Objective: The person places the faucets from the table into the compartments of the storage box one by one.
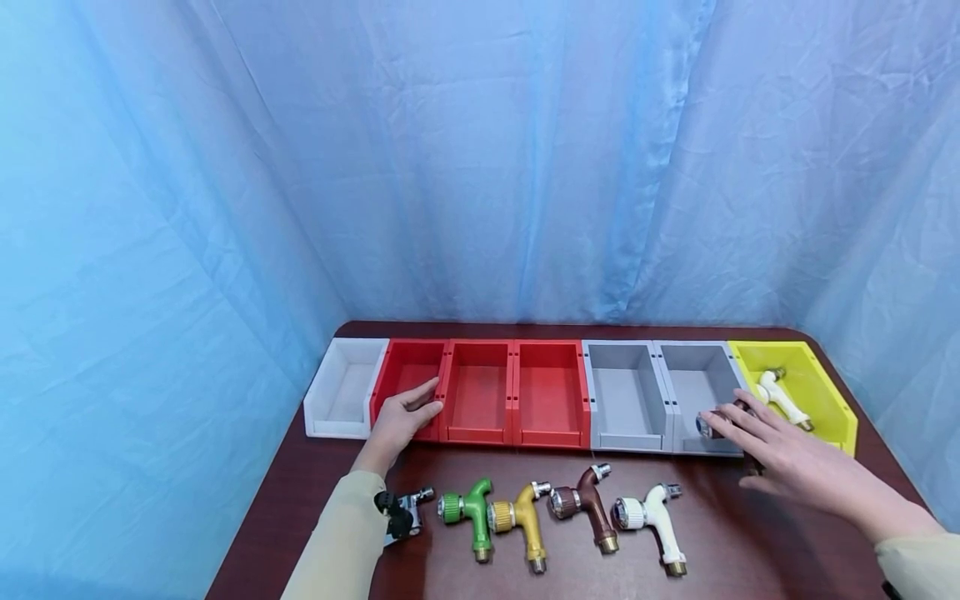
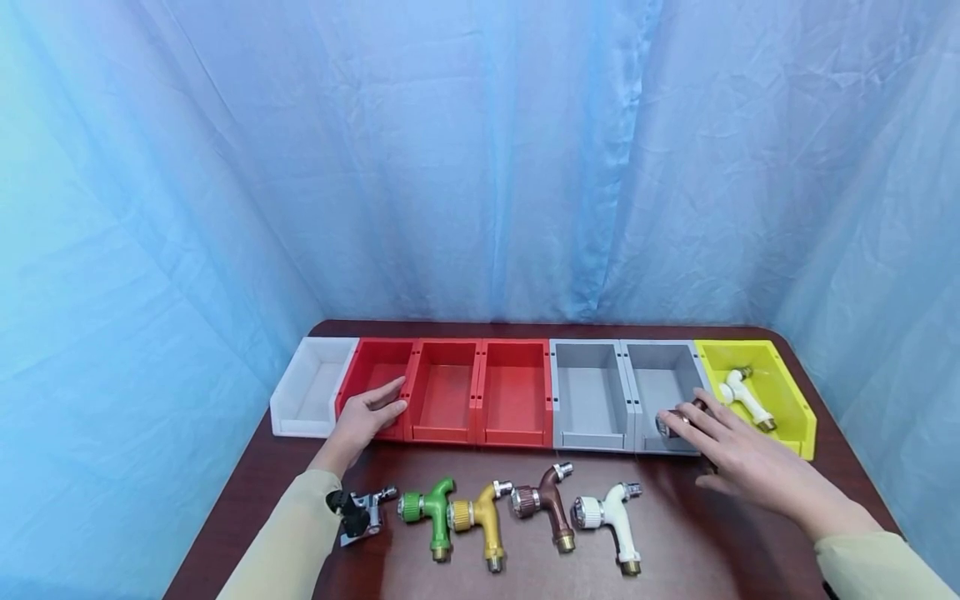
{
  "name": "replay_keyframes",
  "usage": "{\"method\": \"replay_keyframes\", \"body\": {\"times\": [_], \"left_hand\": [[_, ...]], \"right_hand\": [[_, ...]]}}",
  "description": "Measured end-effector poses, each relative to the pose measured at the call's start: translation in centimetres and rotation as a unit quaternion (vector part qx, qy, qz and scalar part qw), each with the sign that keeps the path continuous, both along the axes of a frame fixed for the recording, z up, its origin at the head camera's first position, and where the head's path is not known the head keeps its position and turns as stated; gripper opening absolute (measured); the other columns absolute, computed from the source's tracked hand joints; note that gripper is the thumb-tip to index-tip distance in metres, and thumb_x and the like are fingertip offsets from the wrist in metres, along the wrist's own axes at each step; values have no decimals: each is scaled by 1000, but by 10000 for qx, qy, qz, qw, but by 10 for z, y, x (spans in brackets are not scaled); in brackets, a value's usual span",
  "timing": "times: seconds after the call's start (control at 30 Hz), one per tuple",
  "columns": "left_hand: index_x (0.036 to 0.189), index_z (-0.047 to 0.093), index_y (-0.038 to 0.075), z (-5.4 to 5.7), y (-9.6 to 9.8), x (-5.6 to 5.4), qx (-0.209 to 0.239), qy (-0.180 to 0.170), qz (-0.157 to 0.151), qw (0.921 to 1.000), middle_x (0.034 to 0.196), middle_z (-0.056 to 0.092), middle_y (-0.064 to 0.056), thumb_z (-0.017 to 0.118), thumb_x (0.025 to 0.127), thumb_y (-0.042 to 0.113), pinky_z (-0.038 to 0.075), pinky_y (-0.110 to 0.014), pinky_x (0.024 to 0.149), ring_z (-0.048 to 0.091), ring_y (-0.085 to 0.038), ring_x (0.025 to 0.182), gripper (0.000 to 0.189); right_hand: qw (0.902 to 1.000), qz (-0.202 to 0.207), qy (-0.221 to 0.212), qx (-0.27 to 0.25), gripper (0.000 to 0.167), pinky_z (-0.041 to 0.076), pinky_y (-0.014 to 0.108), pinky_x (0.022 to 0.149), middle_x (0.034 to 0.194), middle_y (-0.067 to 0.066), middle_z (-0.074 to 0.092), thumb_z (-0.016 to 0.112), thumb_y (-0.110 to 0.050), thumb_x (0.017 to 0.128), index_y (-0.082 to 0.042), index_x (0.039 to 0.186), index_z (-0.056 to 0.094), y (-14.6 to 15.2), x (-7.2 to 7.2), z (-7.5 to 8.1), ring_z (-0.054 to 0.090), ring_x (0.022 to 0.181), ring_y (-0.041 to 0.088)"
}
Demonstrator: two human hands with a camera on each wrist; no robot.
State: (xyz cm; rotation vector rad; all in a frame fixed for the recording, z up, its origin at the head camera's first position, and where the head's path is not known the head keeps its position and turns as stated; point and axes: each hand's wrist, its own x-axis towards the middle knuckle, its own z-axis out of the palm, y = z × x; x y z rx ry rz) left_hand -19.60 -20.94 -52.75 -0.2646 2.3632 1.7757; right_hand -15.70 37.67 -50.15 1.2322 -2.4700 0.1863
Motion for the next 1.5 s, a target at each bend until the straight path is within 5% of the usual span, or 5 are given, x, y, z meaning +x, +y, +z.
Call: {"method": "replay_keyframes", "body": {"times": [0.57,0.97,1.5], "left_hand": [[145,58,36,2,1,1,-18,-9,36,10000,151,55,-5,77,92,27,58,-49,93,42,-36,143,57],[145,58,36,1,0,0,42,8,17,10000,151,55,-5,77,93,27,59,-49,93,41,-36,143,57],[146,58,35,1,1,0,35,7,-21,10000,151,54,-5,77,93,27,57,-50,96,41,-36,144,57]], "right_hand": [[10000,27,-30,51,87,5,10,118,141,11,58,34,-73,92,-10,150,52,2,-15,5,14,158,23],[9999,81,10,59,87,3,21,124,140,15,57,31,-72,95,-8,149,52,4,-25,5,12,158,27],[9998,10,-96,201,88,3,7,116,140,17,55,26,-71,94,-8,151,49,6,-31,8,9,158,28]]}}
